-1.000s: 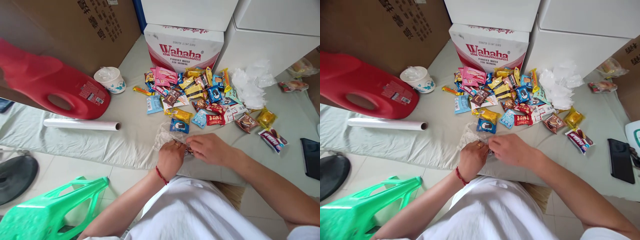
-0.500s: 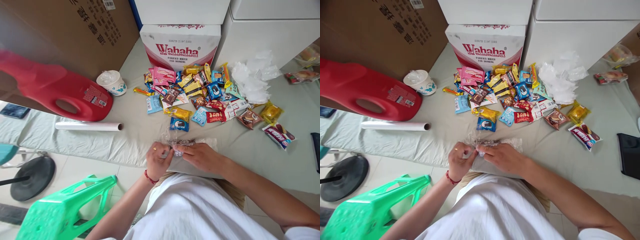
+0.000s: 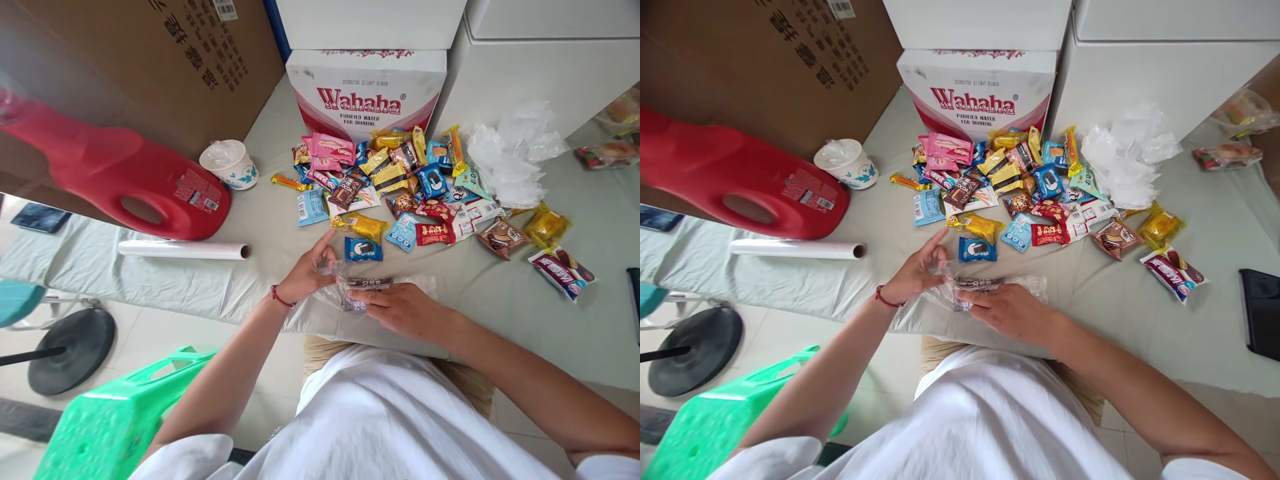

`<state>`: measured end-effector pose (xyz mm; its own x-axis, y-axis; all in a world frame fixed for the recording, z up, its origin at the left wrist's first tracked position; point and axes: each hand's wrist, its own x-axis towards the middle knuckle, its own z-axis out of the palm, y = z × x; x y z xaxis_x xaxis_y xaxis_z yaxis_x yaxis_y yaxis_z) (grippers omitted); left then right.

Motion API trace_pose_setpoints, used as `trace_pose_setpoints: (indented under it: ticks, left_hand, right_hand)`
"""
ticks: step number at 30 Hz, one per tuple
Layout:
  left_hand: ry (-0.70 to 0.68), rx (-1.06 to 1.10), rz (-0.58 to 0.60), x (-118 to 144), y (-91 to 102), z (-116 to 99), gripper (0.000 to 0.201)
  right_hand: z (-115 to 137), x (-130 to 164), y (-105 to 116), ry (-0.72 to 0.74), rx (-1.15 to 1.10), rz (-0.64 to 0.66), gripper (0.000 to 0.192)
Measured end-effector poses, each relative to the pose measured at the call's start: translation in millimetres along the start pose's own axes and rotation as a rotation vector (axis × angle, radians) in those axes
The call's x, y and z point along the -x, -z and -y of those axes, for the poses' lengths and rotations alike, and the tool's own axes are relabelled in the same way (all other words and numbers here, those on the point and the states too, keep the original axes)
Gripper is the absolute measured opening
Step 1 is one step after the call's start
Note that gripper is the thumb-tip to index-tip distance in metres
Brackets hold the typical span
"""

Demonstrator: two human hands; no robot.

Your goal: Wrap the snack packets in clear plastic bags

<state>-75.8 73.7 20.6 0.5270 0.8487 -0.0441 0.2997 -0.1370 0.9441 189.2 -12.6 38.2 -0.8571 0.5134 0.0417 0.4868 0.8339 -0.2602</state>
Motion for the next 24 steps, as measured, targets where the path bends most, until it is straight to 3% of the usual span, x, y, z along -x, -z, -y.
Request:
trace_pose_setpoints:
  ticks: [2, 3, 6, 12, 14, 17, 19, 21, 24]
  left_hand:
    - [-0.017, -0.049, 0.026, 3, 5.1, -1, 0.033]
    - [-0.042, -0.069, 0.028, 6, 8.0, -1, 0.022]
    - [-0.132, -0.123, 0.014, 23, 18.2, 3, 0.041]
    - [-0.155, -0.443, 0.088, 63, 26.7, 8, 0.034]
    - [-0.103, -0.461, -0.029, 69, 20.2, 7, 0.036]
    - [0.030, -0.471, -0.410, 68, 1.5, 7, 0.030]
    - [0.066, -0.518, -0.502, 63, -11.8, 6, 0.046]
    - [0.063, -0.608, -0.381, 57, -20.3, 3, 0.060]
    - [0.091, -0.667, -0.178, 56, -20.4, -9, 0.022]
  right_hand:
    - [-1, -2, 0, -0.018, 0.001, 0.006, 0.027]
    - [-1, -2, 1, -0.031, -0.003, 0.003, 0.028]
    - [-3, -4, 2, -0.075, -0.049, -0.017, 0.033]
    - [-5, -1, 6, -0.052, -0.130, -0.052, 0.058]
    - [-4, -1, 7, -0.040, -0.132, -0.030, 0.049]
    - [-2, -3, 8, -0.041, -0.130, -0.016, 0.040]
    - [-1, -5, 9, -0.045, -0.128, -0.019, 0.038]
    - [-1, -6, 9, -0.049, -0.126, -0.026, 0.037]
    - [-1, -4, 9, -0.085, -0.135, -0.044, 0.036]
